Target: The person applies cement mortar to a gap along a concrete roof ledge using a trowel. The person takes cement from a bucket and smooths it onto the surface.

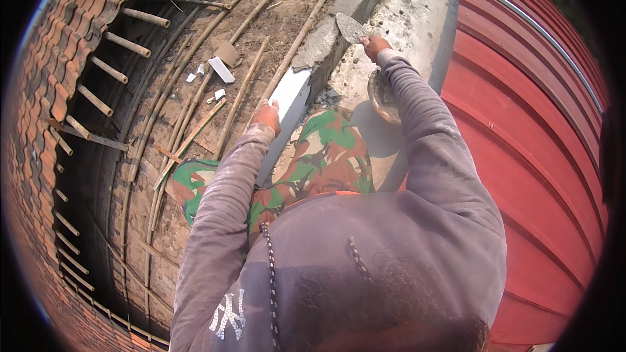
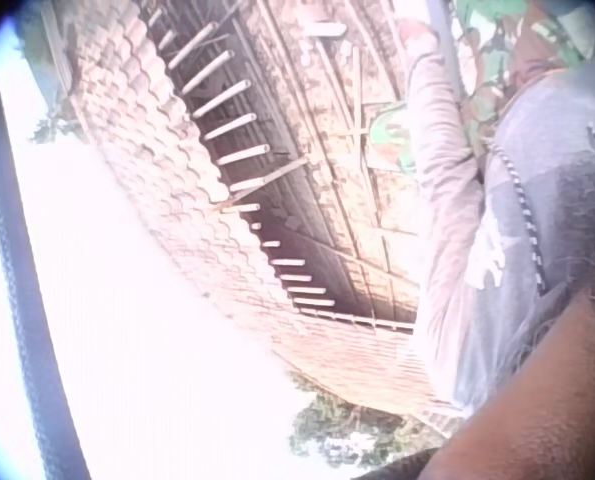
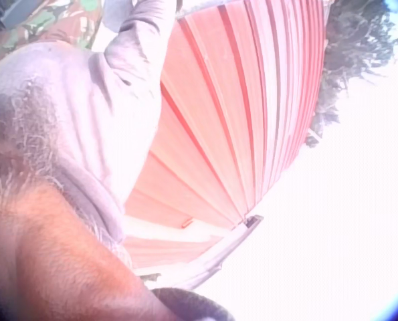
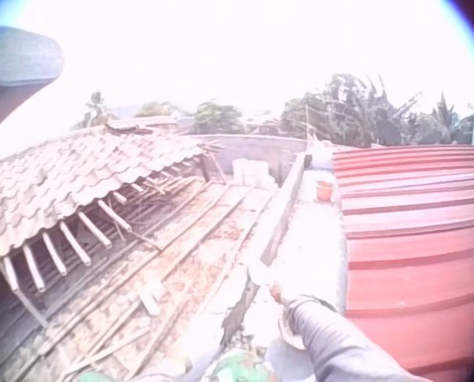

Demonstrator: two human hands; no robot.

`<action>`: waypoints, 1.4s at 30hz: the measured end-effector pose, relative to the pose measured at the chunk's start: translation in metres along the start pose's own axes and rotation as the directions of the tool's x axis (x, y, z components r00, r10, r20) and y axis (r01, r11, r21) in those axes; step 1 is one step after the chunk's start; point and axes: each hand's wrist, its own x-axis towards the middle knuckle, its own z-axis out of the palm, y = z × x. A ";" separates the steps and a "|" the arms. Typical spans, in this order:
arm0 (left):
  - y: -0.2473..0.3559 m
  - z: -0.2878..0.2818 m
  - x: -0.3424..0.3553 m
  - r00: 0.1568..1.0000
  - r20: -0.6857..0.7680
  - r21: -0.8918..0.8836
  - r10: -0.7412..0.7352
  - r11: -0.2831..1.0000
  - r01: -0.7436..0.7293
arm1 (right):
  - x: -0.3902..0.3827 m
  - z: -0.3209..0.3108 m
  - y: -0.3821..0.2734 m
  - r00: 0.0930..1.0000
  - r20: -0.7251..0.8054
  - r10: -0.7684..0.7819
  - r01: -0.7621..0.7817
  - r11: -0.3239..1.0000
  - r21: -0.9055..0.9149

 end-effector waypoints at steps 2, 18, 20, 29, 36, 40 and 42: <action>-0.008 0.008 0.002 1.000 -0.005 0.005 0.007 1.000 -0.007 | -0.007 0.024 -0.004 0.954 0.164 0.251 -0.296 0.709 0.640; -0.010 -0.018 -0.015 1.000 0.029 -0.001 -0.007 1.000 0.007 | -0.209 0.089 -0.088 0.759 0.651 -0.015 -0.632 -0.260 0.730; 0.000 -0.025 -0.014 0.999 0.035 -0.019 0.010 1.000 -0.009 | -0.228 0.053 -0.049 0.859 0.512 0.032 -0.507 -0.097 0.857; -0.007 -0.007 -0.005 1.000 -0.001 0.020 0.017 1.000 -0.017 | -0.217 -0.011 0.119 0.885 0.167 0.434 -0.464 0.799 0.383; -0.008 -0.003 -0.009 0.991 -0.118 0.014 0.067 0.998 -0.066 | -0.177 0.091 0.088 0.937 -0.284 0.202 -0.131 0.959 0.251; -0.013 0.013 -0.018 0.988 -0.152 0.004 -0.021 1.000 0.021 | -0.161 0.081 0.077 0.915 -0.364 0.172 0.007 0.897 0.443; 0.009 0.002 -0.018 0.983 -0.181 -0.179 -0.020 0.984 -0.013 | -0.150 0.044 0.098 0.908 -0.379 0.179 0.120 0.756 0.644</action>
